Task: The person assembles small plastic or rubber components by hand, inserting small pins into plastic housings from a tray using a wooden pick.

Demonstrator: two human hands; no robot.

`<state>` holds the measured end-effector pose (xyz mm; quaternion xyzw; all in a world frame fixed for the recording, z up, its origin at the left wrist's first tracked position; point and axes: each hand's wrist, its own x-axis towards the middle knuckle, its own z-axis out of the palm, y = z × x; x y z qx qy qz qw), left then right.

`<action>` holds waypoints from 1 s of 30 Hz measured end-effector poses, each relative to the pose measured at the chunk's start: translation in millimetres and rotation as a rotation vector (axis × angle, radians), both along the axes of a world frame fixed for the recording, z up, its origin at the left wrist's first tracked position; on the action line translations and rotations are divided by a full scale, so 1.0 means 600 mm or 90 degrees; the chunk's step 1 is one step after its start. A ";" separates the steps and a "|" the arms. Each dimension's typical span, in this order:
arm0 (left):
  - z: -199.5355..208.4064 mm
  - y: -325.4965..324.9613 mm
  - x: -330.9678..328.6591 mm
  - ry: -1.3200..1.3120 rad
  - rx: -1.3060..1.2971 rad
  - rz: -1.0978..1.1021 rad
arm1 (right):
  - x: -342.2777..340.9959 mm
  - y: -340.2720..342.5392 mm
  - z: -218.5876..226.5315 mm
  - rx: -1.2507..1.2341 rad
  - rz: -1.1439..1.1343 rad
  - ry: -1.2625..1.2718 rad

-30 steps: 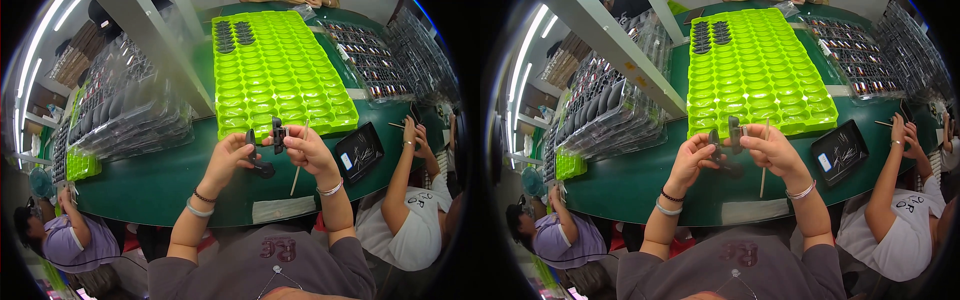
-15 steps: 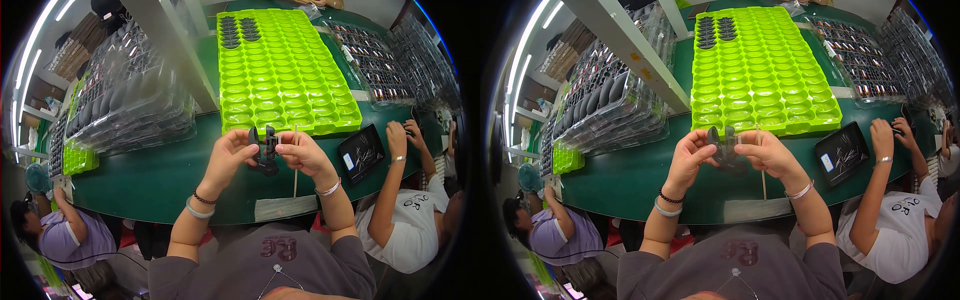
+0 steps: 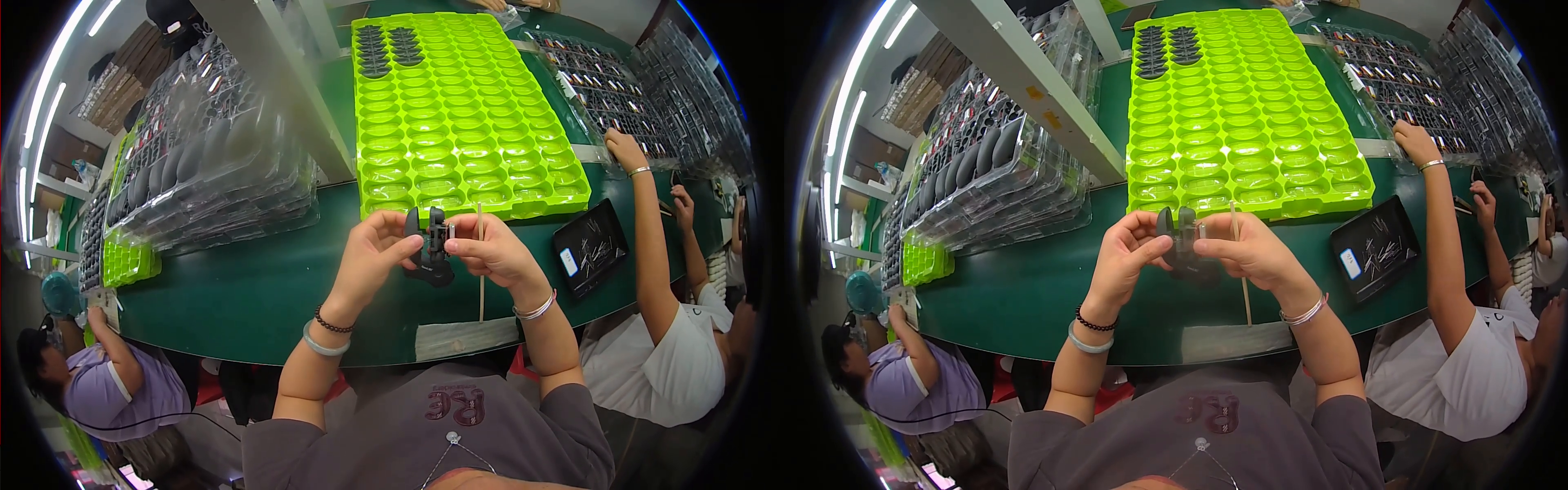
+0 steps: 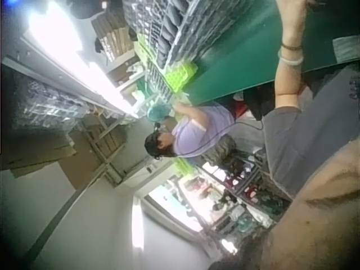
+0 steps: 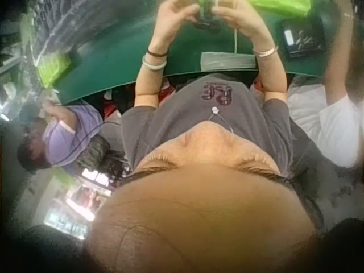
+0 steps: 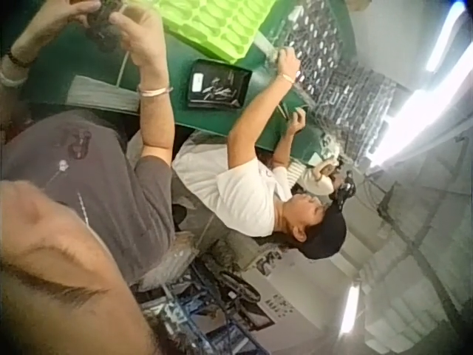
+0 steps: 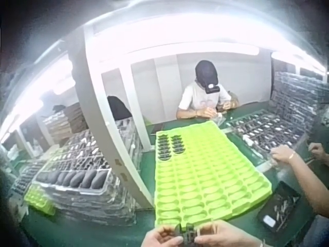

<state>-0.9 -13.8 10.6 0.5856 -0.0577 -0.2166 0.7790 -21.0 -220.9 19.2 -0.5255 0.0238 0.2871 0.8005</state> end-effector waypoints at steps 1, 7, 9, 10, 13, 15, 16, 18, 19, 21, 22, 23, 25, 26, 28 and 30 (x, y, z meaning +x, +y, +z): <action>-0.001 -0.001 -0.001 0.008 0.000 -0.009 | 0.000 0.000 -0.001 0.000 0.001 0.001; -0.003 0.000 -0.001 0.034 -0.022 -0.028 | -0.001 0.002 0.003 -0.010 0.032 -0.013; -0.004 0.000 -0.001 0.040 -0.030 -0.033 | -0.001 -0.003 -0.005 -0.001 0.053 -0.016; -0.005 0.001 -0.001 0.042 -0.026 -0.045 | -0.001 -0.003 -0.004 -0.001 0.053 -0.015; -0.007 0.002 0.000 0.041 -0.024 -0.062 | -0.002 0.000 0.000 -0.009 0.053 -0.023; -0.007 0.003 0.000 0.038 -0.025 -0.067 | -0.002 0.001 0.001 -0.026 0.043 -0.036; -0.007 0.002 0.000 0.042 -0.026 -0.070 | -0.002 0.001 0.000 -0.026 0.043 -0.036; -0.007 0.002 0.001 0.046 -0.027 -0.072 | -0.002 -0.001 -0.003 -0.042 0.046 -0.046; -0.009 0.002 0.001 0.046 -0.025 -0.072 | -0.003 -0.001 -0.002 -0.042 0.046 -0.046; -0.010 0.002 0.002 0.046 -0.022 -0.072 | -0.004 0.000 0.000 -0.049 0.042 -0.060; -0.009 0.002 0.002 0.043 -0.021 -0.074 | -0.004 0.000 0.001 -0.048 0.042 -0.059; -0.008 0.002 0.002 0.040 -0.020 -0.076 | -0.004 0.000 0.001 -0.054 0.039 -0.062; -0.010 0.002 0.003 0.043 -0.020 -0.076 | -0.005 0.000 0.001 -0.059 0.037 -0.064; -0.011 0.001 0.003 0.044 -0.020 -0.076 | -0.005 -0.001 0.001 -0.064 0.037 -0.068; -0.010 0.002 0.002 0.041 -0.020 -0.074 | -0.005 -0.001 0.001 -0.068 0.039 -0.072; -0.009 0.002 0.002 0.037 -0.020 -0.072 | -0.005 -0.001 -0.001 -0.074 0.039 -0.074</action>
